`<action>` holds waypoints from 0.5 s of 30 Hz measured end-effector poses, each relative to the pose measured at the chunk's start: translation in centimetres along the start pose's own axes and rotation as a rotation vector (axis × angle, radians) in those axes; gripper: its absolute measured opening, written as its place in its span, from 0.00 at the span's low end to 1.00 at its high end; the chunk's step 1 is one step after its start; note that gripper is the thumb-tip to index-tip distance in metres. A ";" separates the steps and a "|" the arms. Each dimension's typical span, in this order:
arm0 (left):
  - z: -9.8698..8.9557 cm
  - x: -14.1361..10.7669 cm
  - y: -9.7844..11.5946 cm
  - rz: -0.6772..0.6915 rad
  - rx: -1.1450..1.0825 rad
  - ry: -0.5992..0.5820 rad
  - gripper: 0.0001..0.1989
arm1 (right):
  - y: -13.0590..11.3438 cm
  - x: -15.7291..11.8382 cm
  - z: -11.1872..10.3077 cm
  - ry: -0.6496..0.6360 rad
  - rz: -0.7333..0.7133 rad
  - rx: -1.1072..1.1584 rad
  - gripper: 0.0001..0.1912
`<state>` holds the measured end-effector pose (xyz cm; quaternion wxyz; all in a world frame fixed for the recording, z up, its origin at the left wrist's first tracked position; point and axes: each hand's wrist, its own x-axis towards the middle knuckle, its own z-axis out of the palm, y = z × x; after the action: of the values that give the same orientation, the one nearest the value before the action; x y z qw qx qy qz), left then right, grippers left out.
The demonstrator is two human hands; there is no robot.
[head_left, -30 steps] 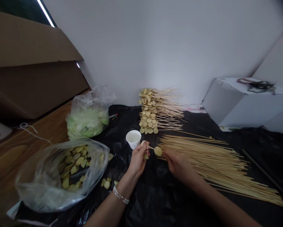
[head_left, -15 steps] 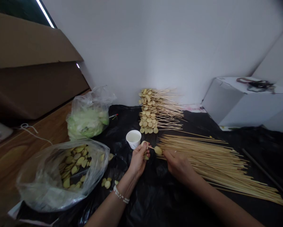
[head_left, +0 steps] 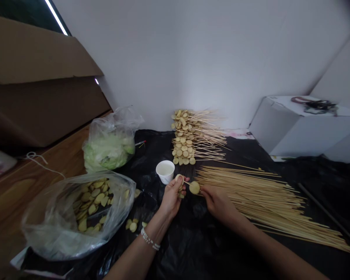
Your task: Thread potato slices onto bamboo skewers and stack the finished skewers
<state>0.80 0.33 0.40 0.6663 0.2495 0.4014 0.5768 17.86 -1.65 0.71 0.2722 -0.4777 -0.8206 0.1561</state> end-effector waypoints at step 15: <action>-0.1 0.2 -0.2 -0.009 0.030 -0.013 0.15 | 0.3 0.0 0.5 0.015 0.009 0.006 0.13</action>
<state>0.82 0.43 0.15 0.6677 0.2616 0.4066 0.5660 17.81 -1.51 0.15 0.2792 -0.4816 -0.8159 0.1564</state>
